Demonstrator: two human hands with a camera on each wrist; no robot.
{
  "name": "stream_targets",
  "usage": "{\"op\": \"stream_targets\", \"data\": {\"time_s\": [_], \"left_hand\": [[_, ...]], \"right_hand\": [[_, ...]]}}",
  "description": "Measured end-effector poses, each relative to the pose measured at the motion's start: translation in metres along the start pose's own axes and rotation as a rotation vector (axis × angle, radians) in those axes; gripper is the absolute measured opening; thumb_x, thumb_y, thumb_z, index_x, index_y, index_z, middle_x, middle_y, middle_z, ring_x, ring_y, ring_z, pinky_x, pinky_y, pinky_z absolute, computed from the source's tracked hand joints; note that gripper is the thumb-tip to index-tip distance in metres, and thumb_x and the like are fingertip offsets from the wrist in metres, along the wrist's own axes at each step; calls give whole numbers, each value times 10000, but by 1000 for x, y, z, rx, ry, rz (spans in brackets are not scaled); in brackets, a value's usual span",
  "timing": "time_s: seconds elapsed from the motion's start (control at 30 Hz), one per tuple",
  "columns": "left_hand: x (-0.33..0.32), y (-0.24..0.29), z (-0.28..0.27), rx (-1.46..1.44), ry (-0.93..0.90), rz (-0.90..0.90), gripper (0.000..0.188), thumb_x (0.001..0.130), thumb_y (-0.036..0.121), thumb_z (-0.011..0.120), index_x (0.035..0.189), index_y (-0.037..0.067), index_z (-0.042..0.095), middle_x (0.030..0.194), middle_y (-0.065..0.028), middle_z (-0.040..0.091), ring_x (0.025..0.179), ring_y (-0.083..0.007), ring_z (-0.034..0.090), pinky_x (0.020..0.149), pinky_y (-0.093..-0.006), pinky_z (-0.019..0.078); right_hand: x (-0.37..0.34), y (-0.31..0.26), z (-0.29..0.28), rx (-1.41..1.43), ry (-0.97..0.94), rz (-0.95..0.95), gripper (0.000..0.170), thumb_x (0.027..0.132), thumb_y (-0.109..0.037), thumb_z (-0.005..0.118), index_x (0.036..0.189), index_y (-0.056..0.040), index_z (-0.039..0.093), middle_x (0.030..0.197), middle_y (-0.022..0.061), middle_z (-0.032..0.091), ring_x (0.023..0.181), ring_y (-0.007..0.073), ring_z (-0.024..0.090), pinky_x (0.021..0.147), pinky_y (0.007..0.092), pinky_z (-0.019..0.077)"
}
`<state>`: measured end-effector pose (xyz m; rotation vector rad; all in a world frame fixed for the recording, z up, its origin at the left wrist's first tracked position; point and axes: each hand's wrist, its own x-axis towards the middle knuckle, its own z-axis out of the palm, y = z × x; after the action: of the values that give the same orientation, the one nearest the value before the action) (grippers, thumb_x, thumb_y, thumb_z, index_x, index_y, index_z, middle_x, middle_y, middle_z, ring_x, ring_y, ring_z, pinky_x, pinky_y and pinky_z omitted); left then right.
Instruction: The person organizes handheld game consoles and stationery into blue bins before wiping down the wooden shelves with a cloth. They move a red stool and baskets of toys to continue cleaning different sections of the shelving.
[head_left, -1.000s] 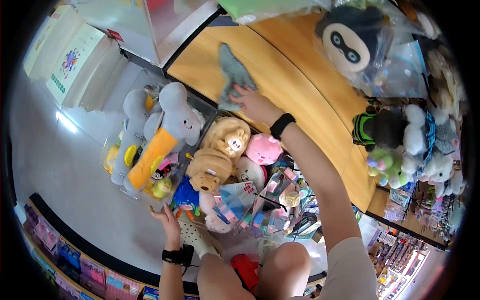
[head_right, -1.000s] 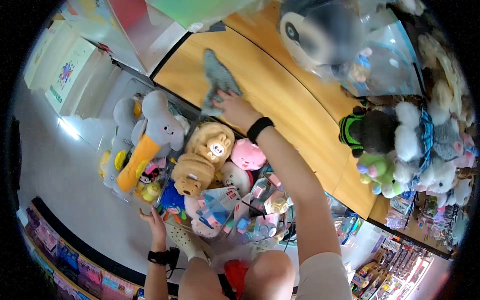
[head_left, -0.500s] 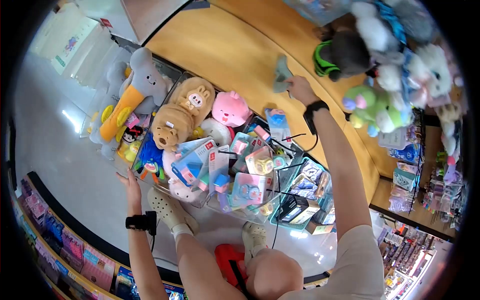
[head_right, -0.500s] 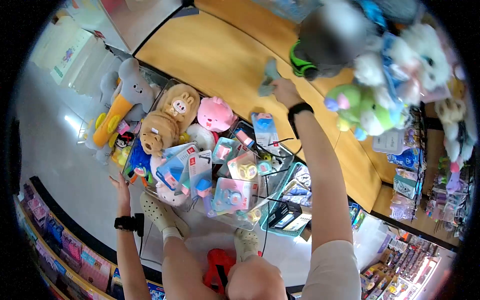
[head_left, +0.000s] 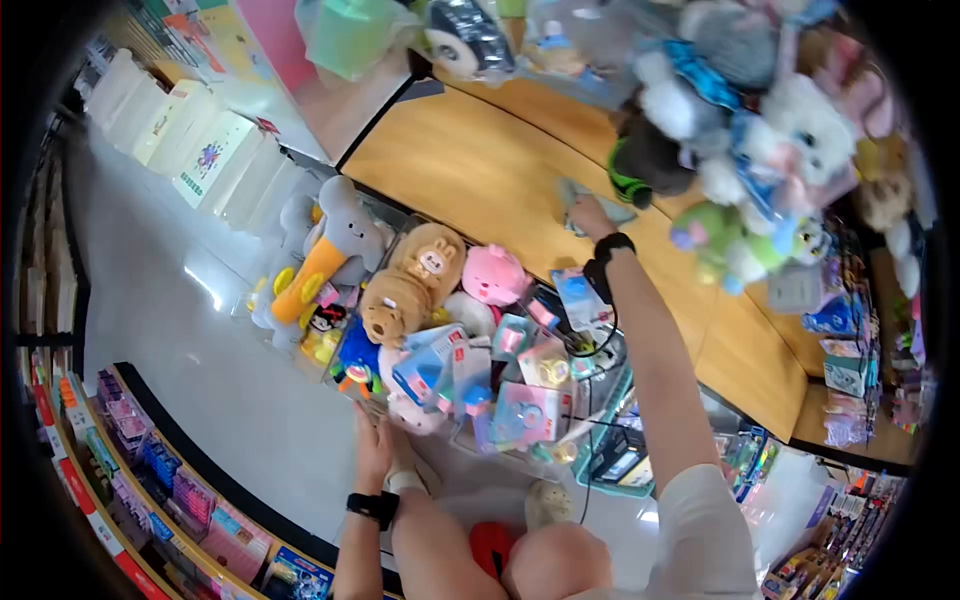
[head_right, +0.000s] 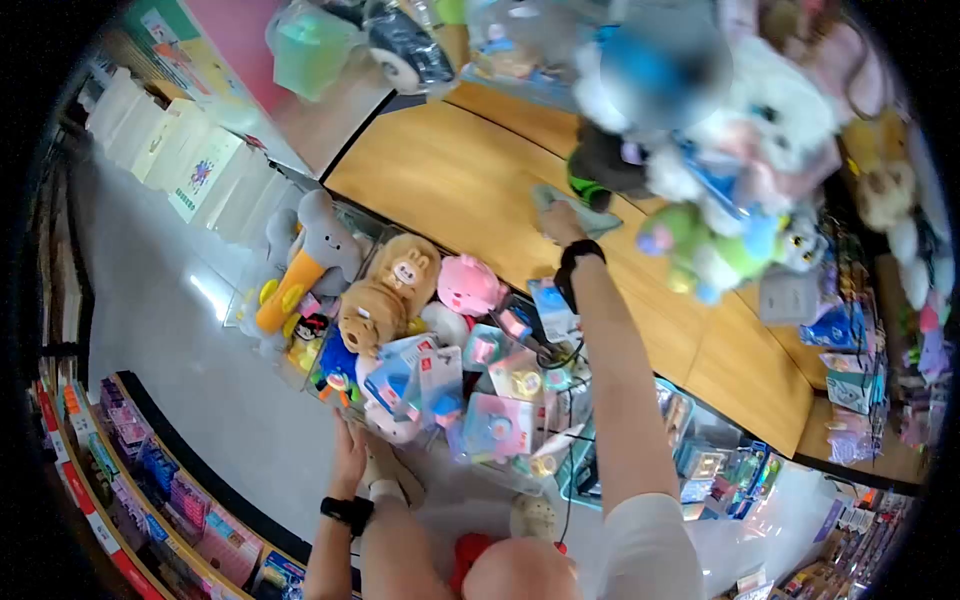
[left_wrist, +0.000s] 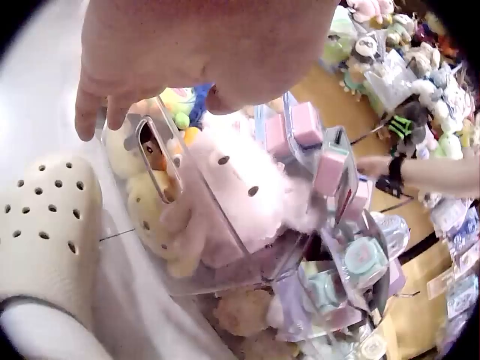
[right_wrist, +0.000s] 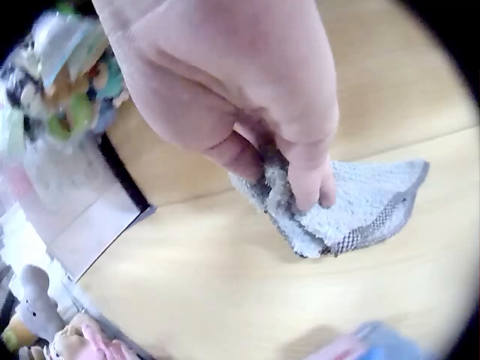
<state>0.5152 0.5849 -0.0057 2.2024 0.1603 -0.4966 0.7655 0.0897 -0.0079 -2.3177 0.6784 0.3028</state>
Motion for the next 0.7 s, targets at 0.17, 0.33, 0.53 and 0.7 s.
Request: {"op": "stream_targets", "data": {"time_s": [0.17,0.33,0.53,0.7], "left_hand": [[10,14,0,128,24,-19,636,889,231,410,1289,-153,97,1286,-348,270,1189,-438,309,988,-406,277],[15,33,-9,178,51,28,629,872,202,431,1281,-159,118,1175,-363,392,1043,-472,436,885,-426,374],[15,29,-7,96,78,19,622,877,206,430,1277,-161,125,1124,-365,423,968,-472,474,824,-432,403],[14,33,-5,109,75,-7,625,881,216,429,1277,-161,126,1170,-371,384,1032,-463,443,865,-423,385]], "right_hand": [[41,-92,108,-188,-172,-453,419,810,-243,407,1120,24,495,1221,256,408,1131,361,403,939,397,326],[56,-162,172,-206,-60,-741,387,796,-227,422,1131,-61,524,1251,221,386,1115,408,370,982,426,281],[27,-175,165,-246,-211,-989,270,695,-32,520,932,-59,648,1084,146,534,988,329,499,902,350,386],[20,-171,156,-253,-312,-859,261,715,-61,580,971,-28,620,990,160,585,924,309,550,819,342,436]]}}
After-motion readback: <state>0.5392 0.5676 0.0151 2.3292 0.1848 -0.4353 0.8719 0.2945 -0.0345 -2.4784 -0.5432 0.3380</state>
